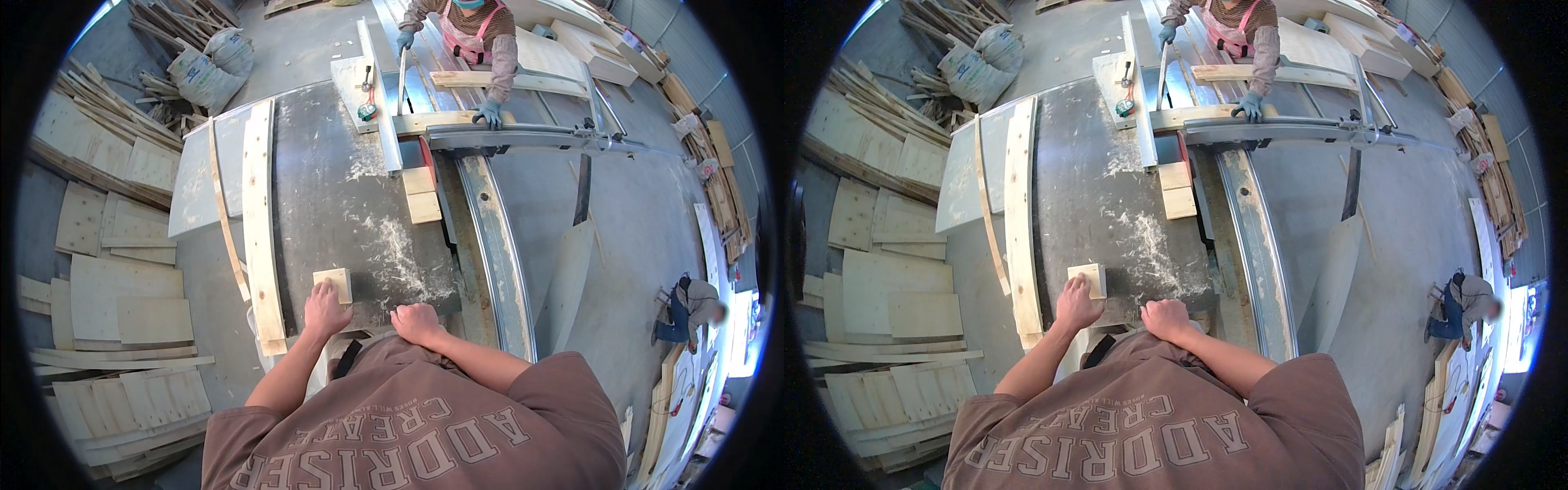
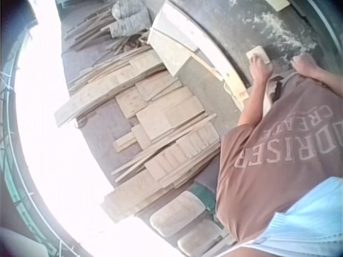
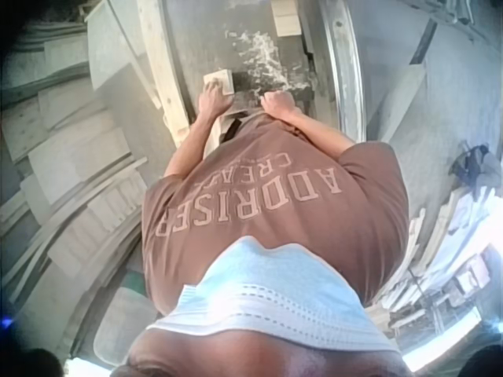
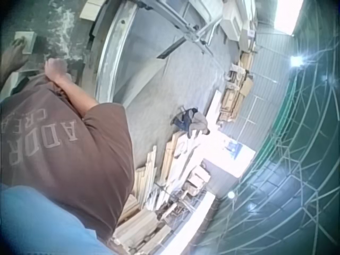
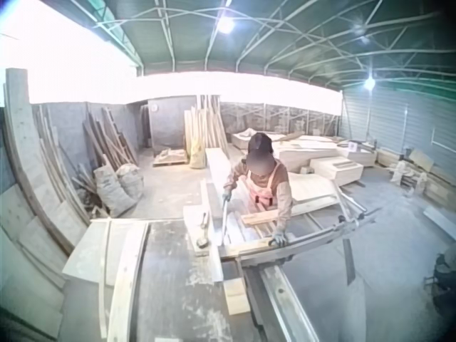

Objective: The person uses a table saw to cut small wooden blocks. They repeatedly pick up blocks from a white sack, position them on the saw table, and push them through the blade. The cut pieces are placed into the sack, and the process continues with multiple blocks.

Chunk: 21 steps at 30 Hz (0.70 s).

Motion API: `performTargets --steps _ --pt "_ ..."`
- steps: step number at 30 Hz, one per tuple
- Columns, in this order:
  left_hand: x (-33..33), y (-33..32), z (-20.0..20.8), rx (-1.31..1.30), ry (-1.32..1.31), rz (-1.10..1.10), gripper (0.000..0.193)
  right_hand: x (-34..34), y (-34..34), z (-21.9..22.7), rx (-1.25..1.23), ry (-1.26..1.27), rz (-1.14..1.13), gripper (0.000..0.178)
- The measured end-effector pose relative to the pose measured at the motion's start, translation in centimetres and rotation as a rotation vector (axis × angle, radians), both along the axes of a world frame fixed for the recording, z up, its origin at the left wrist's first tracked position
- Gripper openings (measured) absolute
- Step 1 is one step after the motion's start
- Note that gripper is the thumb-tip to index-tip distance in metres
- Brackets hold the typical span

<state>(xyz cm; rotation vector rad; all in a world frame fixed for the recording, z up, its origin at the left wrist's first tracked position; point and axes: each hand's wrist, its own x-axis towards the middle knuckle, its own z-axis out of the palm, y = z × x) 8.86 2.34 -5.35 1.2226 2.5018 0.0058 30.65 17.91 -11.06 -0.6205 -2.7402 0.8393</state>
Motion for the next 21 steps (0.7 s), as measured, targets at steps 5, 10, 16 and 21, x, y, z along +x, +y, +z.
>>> performTargets --steps 5,10,16,21 --pt "0.1 0.0 0.1 0.018 0.005 0.003 0.085 -0.2 -0.2 0.1 -0.013 -0.012 0.008 0.039" --pt "0.1 -0.1 0.0 0.037 0.007 0.006 0.086 -0.3 -0.3 1.0 -0.035 -0.06 0.028 0.038" --pt "0.1 0.1 0.4 0.005 0.01 -0.004 0.087 -0.2 -0.3 0.8 -0.043 -0.088 0.01 0.038" --pt "0.1 0.2 0.7 -0.004 0.007 -0.007 0.086 -0.1 0.3 0.2 -0.033 -0.083 -0.092 0.037"
